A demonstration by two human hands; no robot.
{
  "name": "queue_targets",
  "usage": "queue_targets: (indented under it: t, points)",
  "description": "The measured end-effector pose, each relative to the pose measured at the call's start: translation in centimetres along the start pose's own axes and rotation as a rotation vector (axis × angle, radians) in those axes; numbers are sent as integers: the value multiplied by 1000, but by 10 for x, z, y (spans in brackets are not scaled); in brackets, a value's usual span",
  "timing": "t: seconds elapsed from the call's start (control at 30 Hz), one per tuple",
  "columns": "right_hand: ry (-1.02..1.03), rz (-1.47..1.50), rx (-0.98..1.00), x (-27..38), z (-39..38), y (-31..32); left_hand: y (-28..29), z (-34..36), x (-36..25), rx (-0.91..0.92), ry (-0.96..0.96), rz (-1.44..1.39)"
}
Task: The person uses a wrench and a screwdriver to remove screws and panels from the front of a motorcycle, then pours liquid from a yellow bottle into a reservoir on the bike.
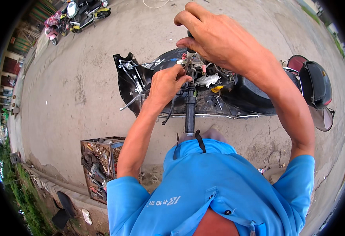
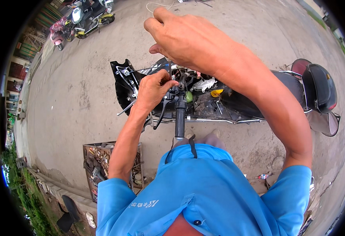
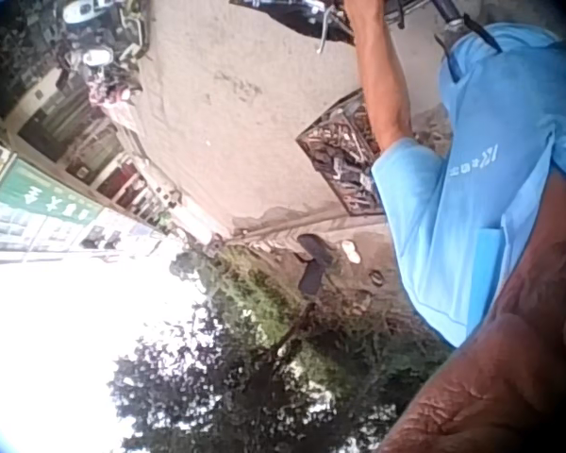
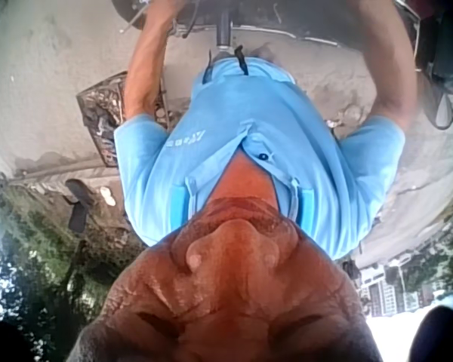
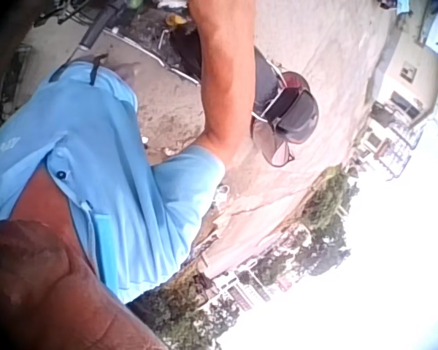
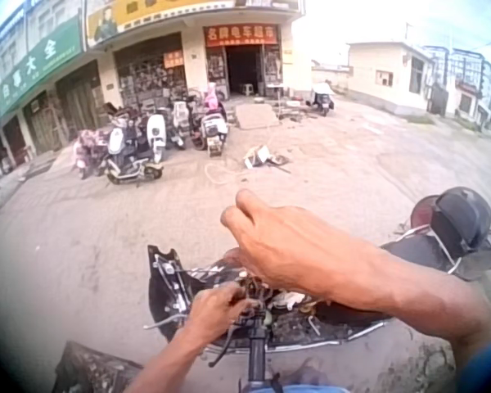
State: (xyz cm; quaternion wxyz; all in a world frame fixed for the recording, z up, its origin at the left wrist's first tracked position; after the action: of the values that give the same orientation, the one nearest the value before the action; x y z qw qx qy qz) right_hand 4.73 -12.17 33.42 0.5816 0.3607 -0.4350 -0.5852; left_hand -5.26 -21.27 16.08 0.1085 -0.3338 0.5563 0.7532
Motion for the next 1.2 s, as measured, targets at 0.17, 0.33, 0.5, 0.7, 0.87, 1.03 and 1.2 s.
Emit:
queue_targets:
  t: [0.17, 0.33, 0.5, 0.7, 0.87, 1.03, 1.2]
  points:
    - [359, 192, -232, 8, -9, 7, -3, 1, 4, -15, -104, -275]
    - [-75, -23, 23, 3, -4, 7, -1, 1, 3, 4, -26, -26]
    - [148, 222, -38, 1, -17, 7, -5, -6, 17, 9, -14, -87]
    - [39, 134, -112, -14, -53, 11, -28, -3, 39, 256, 37, -6]
    - [49, 266, -115, -12, -68, 15, -33, 6, 37, 321, -33, 98]
    - [224, 153, -79, 11, -66, 19, -32, 9, 31, 362, -20, 112]
    - [127, 261, -45, -3, -57, 23, -30, 16, 31, 387, -29, 160]
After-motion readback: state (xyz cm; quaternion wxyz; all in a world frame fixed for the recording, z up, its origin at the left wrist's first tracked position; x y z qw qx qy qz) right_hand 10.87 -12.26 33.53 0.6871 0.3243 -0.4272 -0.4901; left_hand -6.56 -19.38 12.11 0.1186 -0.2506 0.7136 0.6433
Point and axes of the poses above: each hand's wrist, its own z-axis towards the middle knuckle, its own y-axis out of the back of the hand, x = y × z, the point moved 6 cm from there along z, towards the middle knuckle, and after that the axes turned 3 degrees about y, right-handed, at the moved point
